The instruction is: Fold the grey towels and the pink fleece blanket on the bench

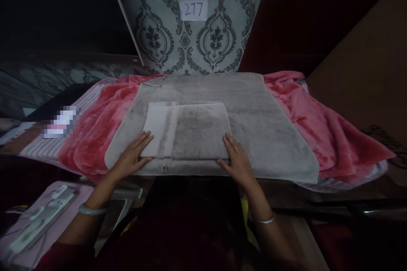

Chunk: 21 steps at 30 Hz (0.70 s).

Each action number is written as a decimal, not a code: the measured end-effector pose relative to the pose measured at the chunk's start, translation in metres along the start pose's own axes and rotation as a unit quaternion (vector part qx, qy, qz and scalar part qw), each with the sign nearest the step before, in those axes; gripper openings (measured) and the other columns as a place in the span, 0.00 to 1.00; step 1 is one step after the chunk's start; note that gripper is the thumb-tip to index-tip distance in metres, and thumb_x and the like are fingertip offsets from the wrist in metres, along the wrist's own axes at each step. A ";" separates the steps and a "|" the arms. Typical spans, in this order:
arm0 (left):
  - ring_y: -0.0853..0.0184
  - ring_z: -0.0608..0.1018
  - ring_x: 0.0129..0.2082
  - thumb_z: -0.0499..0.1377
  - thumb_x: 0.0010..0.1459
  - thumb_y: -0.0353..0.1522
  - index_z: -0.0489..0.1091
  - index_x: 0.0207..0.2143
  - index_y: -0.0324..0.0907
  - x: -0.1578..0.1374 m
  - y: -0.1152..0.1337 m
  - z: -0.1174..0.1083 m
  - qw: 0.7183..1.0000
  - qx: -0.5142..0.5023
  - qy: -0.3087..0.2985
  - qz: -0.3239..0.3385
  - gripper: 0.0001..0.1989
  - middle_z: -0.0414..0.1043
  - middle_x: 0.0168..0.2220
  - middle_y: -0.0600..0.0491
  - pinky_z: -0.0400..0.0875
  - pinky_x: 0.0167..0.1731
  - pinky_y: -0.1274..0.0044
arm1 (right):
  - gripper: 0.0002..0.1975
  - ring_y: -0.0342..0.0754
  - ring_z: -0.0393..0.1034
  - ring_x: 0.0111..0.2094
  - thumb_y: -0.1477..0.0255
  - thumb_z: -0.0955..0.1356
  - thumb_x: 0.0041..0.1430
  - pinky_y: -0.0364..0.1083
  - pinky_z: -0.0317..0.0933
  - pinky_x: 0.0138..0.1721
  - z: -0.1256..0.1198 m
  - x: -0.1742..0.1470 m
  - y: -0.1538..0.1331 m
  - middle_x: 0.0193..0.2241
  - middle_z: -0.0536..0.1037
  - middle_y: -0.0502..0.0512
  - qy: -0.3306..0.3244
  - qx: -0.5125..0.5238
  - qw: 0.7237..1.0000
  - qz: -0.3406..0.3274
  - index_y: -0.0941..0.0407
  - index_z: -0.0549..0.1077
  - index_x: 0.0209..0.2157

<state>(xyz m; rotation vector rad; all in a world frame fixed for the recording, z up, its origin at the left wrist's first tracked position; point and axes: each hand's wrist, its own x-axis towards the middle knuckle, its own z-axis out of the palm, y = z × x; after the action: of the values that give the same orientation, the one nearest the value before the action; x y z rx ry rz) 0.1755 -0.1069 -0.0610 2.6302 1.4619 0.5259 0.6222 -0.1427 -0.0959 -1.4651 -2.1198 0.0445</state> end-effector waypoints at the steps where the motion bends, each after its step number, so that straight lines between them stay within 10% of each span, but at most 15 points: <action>1: 0.52 0.54 0.73 0.55 0.65 0.44 0.54 0.71 0.41 -0.001 -0.001 -0.001 1.000 -0.005 0.003 0.003 0.35 0.50 0.73 0.43 0.55 0.70 0.57 | 0.40 0.58 0.55 0.69 0.59 0.66 0.65 0.61 0.55 0.65 -0.001 0.000 0.003 0.71 0.57 0.63 0.001 0.012 1.000 -0.011 0.53 0.49 0.74; 13: 0.60 0.70 0.65 0.52 0.51 0.21 0.65 0.65 0.44 0.002 -0.019 -0.018 0.999 0.003 0.029 0.026 0.38 0.65 0.67 0.48 0.69 0.63 0.65 | 0.43 0.56 0.68 0.58 0.82 0.63 0.43 0.61 0.62 0.59 -0.007 0.020 0.020 0.60 0.74 0.58 0.033 0.040 0.998 -0.029 0.53 0.66 0.65; 21: 0.59 0.81 0.46 0.56 0.56 0.36 0.77 0.43 0.44 0.052 -0.009 -0.069 0.964 -0.132 0.220 -0.063 0.14 0.82 0.43 0.49 0.76 0.51 0.67 | 0.17 0.56 0.73 0.51 0.74 0.65 0.52 0.58 0.65 0.55 -0.045 0.080 0.017 0.44 0.81 0.56 0.183 0.171 0.968 0.013 0.51 0.78 0.43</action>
<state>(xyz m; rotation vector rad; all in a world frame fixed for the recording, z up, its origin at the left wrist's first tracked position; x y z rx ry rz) 0.1700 -0.0648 0.0145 2.2868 1.5178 1.2581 0.6374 -0.0788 -0.0298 -1.1910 -1.6969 0.1309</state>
